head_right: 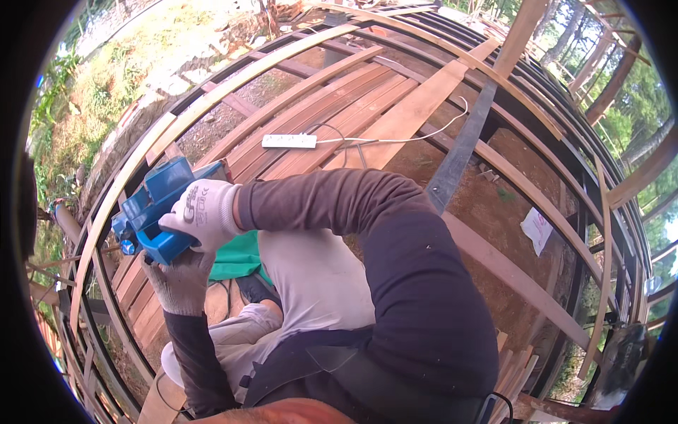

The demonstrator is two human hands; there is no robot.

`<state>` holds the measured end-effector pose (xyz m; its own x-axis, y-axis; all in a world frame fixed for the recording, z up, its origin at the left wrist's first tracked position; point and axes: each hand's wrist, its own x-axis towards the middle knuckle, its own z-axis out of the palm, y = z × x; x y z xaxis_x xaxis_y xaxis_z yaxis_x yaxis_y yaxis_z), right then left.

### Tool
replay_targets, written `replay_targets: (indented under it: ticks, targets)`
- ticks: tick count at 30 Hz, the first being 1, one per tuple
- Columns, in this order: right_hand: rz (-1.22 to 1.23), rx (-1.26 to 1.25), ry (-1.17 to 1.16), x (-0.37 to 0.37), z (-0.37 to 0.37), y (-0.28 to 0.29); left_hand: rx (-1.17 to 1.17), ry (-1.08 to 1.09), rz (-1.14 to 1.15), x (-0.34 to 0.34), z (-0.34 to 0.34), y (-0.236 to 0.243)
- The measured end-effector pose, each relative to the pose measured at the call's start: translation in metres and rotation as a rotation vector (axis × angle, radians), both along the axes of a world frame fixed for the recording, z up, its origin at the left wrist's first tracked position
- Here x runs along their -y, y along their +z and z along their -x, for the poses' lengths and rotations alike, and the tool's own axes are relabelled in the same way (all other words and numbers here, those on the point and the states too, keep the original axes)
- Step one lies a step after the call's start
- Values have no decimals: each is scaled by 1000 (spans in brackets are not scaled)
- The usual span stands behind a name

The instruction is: The person handles a small yellow case, moves a wooden plank into position on a frame, and then sits to adjust an electric planer using a screwdriver.

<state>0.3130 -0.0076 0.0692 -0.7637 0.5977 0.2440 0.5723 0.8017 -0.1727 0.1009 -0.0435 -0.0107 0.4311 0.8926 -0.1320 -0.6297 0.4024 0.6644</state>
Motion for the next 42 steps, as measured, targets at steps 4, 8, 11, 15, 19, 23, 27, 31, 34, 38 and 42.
replay_targets:
  ticks: [4, 8, 11, 15, 19, 23, 27, 31, 34, 38, 42]
  targets:
    - [-367, 51, 173, 48, -2, 10, 185, 119, -139, 49, -15, 24]
    - [-551, 37, 221, 95, -9, 24, 189, 339, -131, 69, -6, 6]
    - [-626, -103, 223, 120, 18, -8, 521, 136, -353, 88, 25, -17]
    - [-518, -345, 145, 148, 52, -75, 284, 243, -368, 124, 45, -40]
    - [109, -457, 169, 173, 90, -162, 24, 253, -323, 153, 49, -52]
    - [484, -603, 297, 189, 81, -167, -224, 293, -266, 184, 45, -56]
    - [426, -629, 240, 179, 52, -191, -377, 136, -262, 178, 36, -43]
    - [310, -592, 232, 170, 30, -208, -493, 91, -265, 176, 32, -32]
    - [309, -515, 244, 152, 17, -214, -535, 55, -270, 164, 33, -35]
    - [322, -491, 193, 143, 6, -215, -591, -7, -279, 145, 38, -36]
    - [340, -456, 142, 142, 1, -220, -618, -77, -225, 125, 44, -37]
